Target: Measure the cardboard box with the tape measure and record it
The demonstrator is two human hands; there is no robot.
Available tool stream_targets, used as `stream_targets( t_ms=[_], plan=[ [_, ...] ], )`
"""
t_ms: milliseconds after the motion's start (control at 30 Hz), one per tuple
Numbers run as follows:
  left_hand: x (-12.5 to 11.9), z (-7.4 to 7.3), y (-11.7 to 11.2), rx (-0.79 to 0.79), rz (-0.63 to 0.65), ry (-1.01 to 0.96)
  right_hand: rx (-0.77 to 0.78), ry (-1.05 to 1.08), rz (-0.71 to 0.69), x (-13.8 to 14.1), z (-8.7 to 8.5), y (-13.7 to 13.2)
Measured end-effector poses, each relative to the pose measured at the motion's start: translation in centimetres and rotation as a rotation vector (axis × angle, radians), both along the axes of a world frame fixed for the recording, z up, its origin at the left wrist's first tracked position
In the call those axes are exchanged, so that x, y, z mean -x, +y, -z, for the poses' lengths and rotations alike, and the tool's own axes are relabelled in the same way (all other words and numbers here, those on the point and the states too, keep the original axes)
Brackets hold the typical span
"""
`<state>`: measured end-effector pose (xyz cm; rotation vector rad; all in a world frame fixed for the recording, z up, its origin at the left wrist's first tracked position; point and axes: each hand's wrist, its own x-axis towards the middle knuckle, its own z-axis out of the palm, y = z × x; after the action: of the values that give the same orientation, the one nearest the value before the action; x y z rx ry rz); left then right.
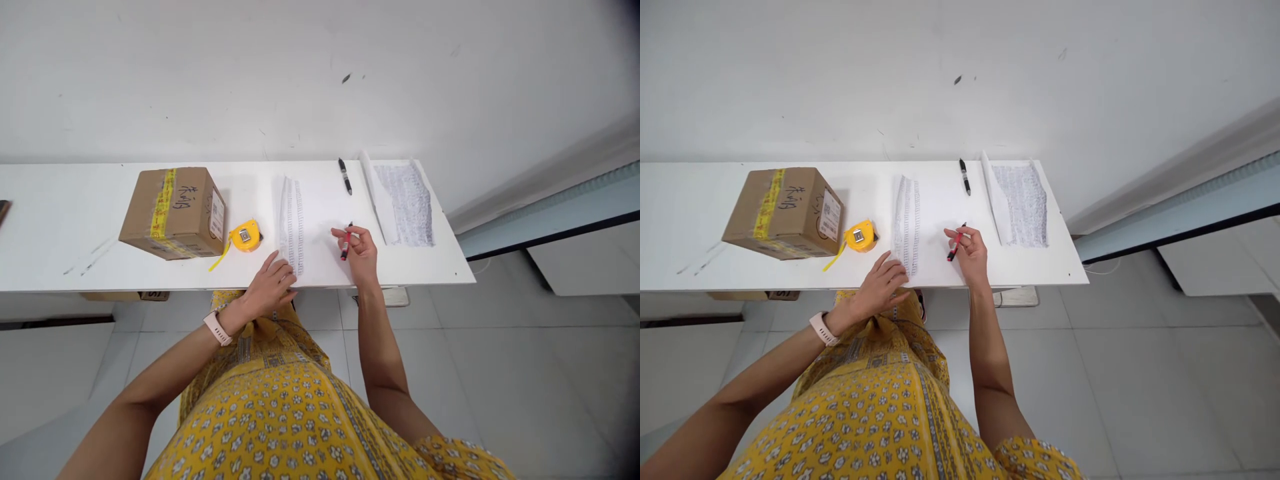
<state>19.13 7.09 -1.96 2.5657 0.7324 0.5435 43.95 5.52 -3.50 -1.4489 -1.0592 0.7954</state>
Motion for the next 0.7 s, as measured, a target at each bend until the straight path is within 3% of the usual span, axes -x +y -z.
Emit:
stream_targets(
  t_ms=[167, 367, 500, 567, 700],
  plan=[
    [1.4, 1.7, -0.2, -0.12, -0.07, -0.071, -0.057, -0.011, 0.03, 0.6, -0.8, -0.3],
    [1.4, 4.1, -1.0, 0.026, -0.152, -0.15, -0.059, 0.108, -0.015, 0.6, -1.5, -0.5],
    [1.4, 5.4, -1.1, 0.059, -0.19, -0.208, 0.038, 0.087, -0.028, 3.4, -1.6, -2.0],
    [1.4, 5.8, -1.1, -0.039, -0.174, -0.254, 0.083, 0.037, -0.039, 5.5, -1.4, -3.2],
    [1.5, 6.3, -1.1, -0.421, -0.14, -0.27, 0.074, -0.002, -0.022, 8.0, -0.8, -4.8]
  ],
)
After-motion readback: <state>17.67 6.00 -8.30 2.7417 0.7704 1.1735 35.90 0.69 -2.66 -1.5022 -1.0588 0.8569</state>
